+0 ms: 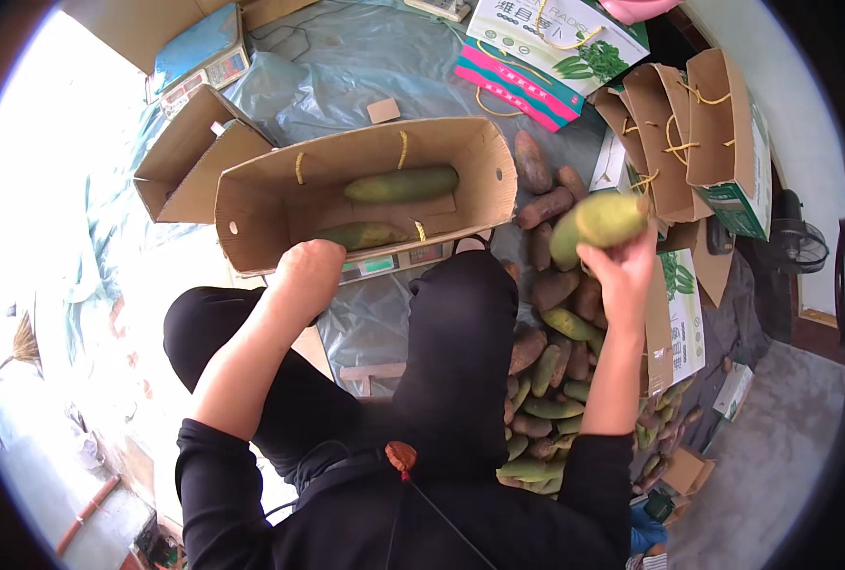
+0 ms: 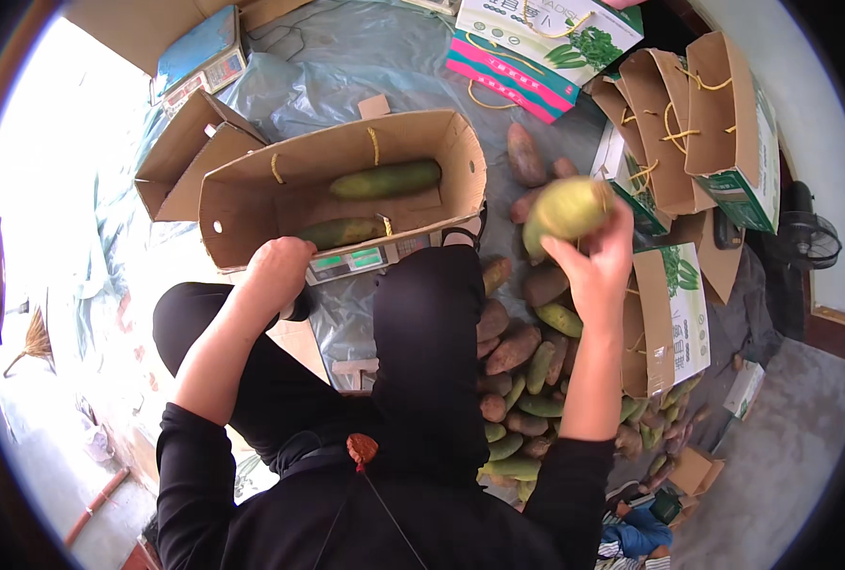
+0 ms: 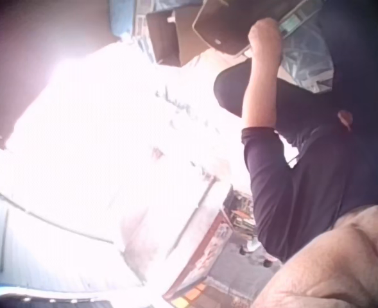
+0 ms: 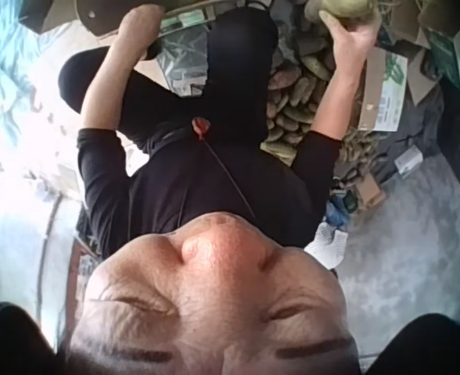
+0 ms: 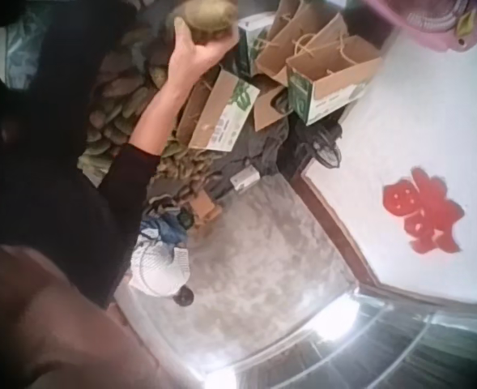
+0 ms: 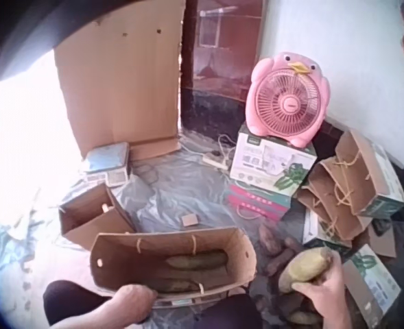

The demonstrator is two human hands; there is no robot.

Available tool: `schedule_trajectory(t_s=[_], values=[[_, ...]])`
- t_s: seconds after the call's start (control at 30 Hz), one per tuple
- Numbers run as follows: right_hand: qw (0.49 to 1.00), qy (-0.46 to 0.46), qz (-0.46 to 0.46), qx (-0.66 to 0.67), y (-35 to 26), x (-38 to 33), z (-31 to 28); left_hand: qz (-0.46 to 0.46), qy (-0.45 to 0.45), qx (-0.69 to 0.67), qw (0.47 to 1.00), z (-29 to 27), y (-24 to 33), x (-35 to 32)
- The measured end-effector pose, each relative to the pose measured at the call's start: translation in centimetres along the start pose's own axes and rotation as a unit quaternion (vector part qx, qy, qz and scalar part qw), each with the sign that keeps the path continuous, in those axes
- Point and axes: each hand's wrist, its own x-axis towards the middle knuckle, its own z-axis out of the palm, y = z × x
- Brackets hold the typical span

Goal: Sorting and packaging produce into boxes and bags while weighing them on a scale.

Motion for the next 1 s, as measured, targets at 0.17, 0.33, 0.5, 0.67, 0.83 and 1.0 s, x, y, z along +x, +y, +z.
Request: schedule_trajectory(t_s=[0.17,0.33,0.5,0.67,0.83,1.0], values=[[0.979,-0.12,-0.153,-0.058,-4.4,4.2,7.8,0.017,0.024,0.006,1.0,0.3,-0.3,-0.2],[0.942,-0.23,-0.161,-0.184,-1.0,5.4,13.4,0.05,0.064,0.01,0.997,0.1,-0.6,0.3],[0.897,-0.215,-0.152,-0.354,2.8,5.1,12.9,0.047,0.058,-0.041,0.996,-1.1,-0.3,0.3],[0.958,-0.075,-0.133,-0.242,1.9,3.0,4.3,0.054,0.044,-0.062,0.996,-1.8,-0.2,0.2],[0.943,-0.043,0.096,-0.317,7.4,-5.6,-7.7,0.05,0.014,-0.066,0.996,-2.0,0.4,0.3],[0.883,-0.01,0.279,-0.379,15.7,-19.8,-14.3,0.025,0.005,-0.092,0.995,-2.2,1.1,0.2]])
